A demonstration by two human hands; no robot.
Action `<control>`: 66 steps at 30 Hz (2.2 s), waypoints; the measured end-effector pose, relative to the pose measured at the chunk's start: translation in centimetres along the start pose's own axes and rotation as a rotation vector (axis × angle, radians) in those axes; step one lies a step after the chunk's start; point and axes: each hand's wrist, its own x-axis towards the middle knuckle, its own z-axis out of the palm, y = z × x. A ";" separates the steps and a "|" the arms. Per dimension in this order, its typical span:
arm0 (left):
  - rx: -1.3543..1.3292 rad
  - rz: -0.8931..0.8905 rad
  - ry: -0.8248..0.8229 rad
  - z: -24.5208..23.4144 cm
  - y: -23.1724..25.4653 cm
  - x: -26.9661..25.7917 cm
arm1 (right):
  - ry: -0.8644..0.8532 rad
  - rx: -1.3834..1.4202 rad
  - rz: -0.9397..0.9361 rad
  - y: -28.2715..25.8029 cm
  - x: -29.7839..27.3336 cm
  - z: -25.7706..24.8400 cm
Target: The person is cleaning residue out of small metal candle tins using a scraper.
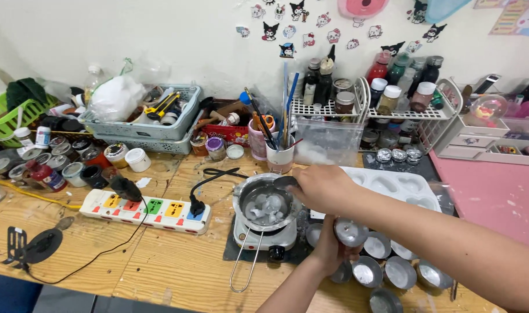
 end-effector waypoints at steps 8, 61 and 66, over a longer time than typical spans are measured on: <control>-0.112 0.040 -0.156 -2.4 -1.2 0.5 | 0.069 0.206 0.149 3.0 -9.7 -5.2; 0.128 0.092 0.254 -2.6 -3.7 3.7 | -0.167 0.380 0.185 2.2 -0.2 2.6; 0.112 0.054 0.233 -1.6 -2.5 2.8 | -0.120 0.182 0.208 0.4 0.8 1.0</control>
